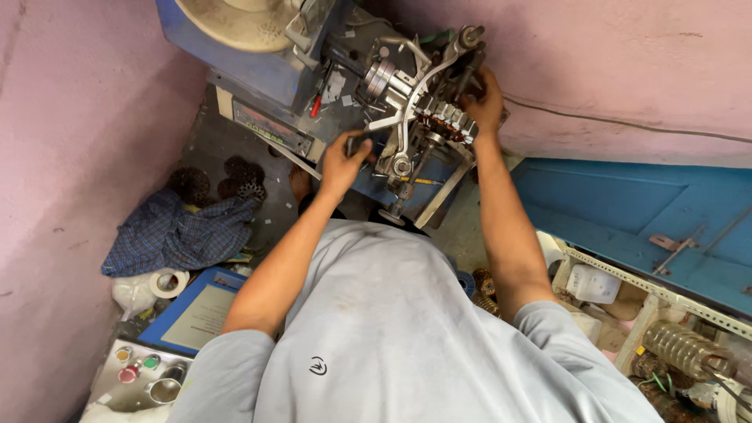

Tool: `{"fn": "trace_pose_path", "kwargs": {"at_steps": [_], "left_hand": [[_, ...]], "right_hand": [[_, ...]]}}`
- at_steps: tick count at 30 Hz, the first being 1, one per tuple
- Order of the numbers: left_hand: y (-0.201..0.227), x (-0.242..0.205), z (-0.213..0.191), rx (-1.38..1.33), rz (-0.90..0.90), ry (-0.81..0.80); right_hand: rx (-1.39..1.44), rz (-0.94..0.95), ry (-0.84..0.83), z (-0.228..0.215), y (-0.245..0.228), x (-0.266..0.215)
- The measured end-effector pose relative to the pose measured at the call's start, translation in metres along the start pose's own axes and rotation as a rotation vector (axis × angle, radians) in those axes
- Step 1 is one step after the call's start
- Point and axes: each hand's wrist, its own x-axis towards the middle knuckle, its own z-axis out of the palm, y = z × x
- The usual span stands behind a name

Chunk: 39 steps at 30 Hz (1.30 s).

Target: The person assembles a metal component onto a machine, aligning and securing it with both hands. They then adjust the machine's control panel and continue to manipulate the attached part.

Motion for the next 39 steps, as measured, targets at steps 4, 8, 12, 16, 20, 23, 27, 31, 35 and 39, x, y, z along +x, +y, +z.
{"fn": "trace_pose_path", "kwargs": {"at_steps": [4,8,12,16,20,23,27,31,35,39], "left_hand": [[-0.011,-0.031,-0.025,0.264,-0.088,-0.071],[-0.021,-0.060,-0.020,0.703,-0.013,-0.520],[-0.021,-0.077,0.037,0.756,0.169,-0.624],[-0.006,-0.082,0.098,0.786,0.191,-0.473],[0.017,-0.090,0.123,0.933,0.087,-0.460],[0.025,-0.101,0.123,0.800,0.037,-0.372],[0.032,-0.109,0.117,0.752,0.014,-0.356],[0.032,-0.108,0.115,0.715,-0.046,-0.396],[0.026,-0.103,0.111,0.721,0.039,-0.412],[0.013,-0.100,0.109,0.720,0.046,-0.456]], "right_hand": [[-0.116,-0.071,0.113,-0.004,-0.040,-0.080],[-0.510,-0.007,-0.015,0.004,-0.071,-0.123],[-0.662,-0.029,-0.081,0.013,-0.075,-0.118],[-0.608,-0.112,-0.172,0.006,-0.072,-0.100],[-0.493,-0.272,-0.256,0.004,-0.079,-0.097],[-0.545,-0.201,-0.290,0.003,-0.084,-0.094],[-0.536,-0.234,-0.314,0.003,-0.090,-0.090],[-0.493,-0.188,-0.309,0.002,-0.089,-0.097],[-0.504,-0.245,-0.240,-0.002,-0.087,-0.110],[-0.455,-0.082,-0.270,-0.009,-0.082,-0.119]]}}
